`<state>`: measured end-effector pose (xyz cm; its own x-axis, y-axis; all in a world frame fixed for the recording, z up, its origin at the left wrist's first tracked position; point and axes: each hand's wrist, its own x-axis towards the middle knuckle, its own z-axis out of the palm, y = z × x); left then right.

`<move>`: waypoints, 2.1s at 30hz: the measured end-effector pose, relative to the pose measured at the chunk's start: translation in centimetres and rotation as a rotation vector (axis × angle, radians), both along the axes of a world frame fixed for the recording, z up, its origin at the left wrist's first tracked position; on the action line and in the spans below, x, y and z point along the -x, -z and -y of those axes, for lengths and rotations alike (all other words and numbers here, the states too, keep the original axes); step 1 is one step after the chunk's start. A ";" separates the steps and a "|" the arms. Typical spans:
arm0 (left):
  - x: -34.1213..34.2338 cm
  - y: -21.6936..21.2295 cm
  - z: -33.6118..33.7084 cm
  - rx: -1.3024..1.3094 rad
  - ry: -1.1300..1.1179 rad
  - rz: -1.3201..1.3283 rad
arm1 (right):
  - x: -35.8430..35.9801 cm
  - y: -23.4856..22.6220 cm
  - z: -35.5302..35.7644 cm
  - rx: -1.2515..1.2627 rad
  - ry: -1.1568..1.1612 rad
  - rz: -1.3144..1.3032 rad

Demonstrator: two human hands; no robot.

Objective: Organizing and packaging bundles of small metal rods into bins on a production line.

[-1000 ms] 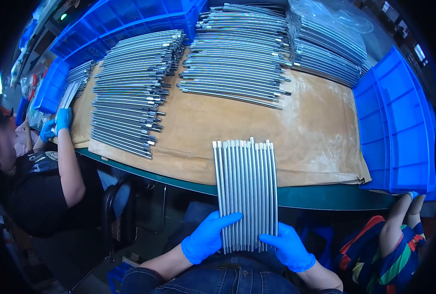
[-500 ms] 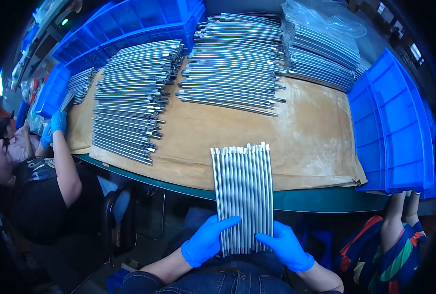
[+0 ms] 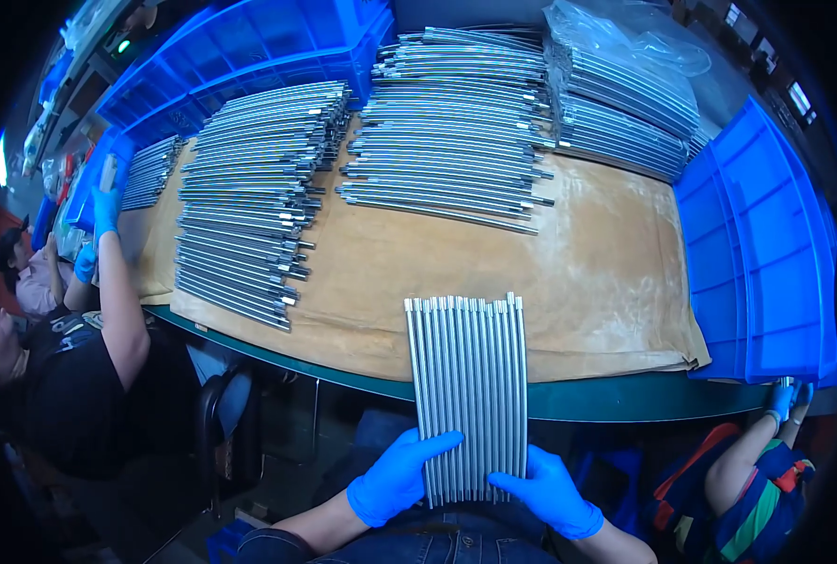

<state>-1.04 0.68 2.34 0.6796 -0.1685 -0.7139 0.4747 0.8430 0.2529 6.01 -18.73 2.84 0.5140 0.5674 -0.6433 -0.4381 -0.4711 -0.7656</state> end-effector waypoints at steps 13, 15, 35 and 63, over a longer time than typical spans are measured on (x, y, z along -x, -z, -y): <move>-0.2 -0.1 -0.4 -0.006 0.031 -0.052 | -0.5 -0.1 -0.1 -0.042 0.041 -0.136; -0.2 0.0 -0.4 -0.009 0.032 -0.055 | -0.5 -0.2 -0.1 -0.025 0.040 -0.145; 0.2 0.5 -0.7 -0.157 0.070 0.046 | 2.1 4.1 -0.1 -0.782 0.234 -1.360; 2.1 1.3 0.3 -0.183 -0.102 0.218 | 2.6 3.6 -0.6 -0.726 0.205 -0.974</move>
<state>-3.17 0.39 1.05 0.8268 0.0263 -0.5619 0.3081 0.8146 0.4914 3.41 -18.17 -0.75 0.1179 0.9185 -0.3775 -0.9884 0.0719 -0.1338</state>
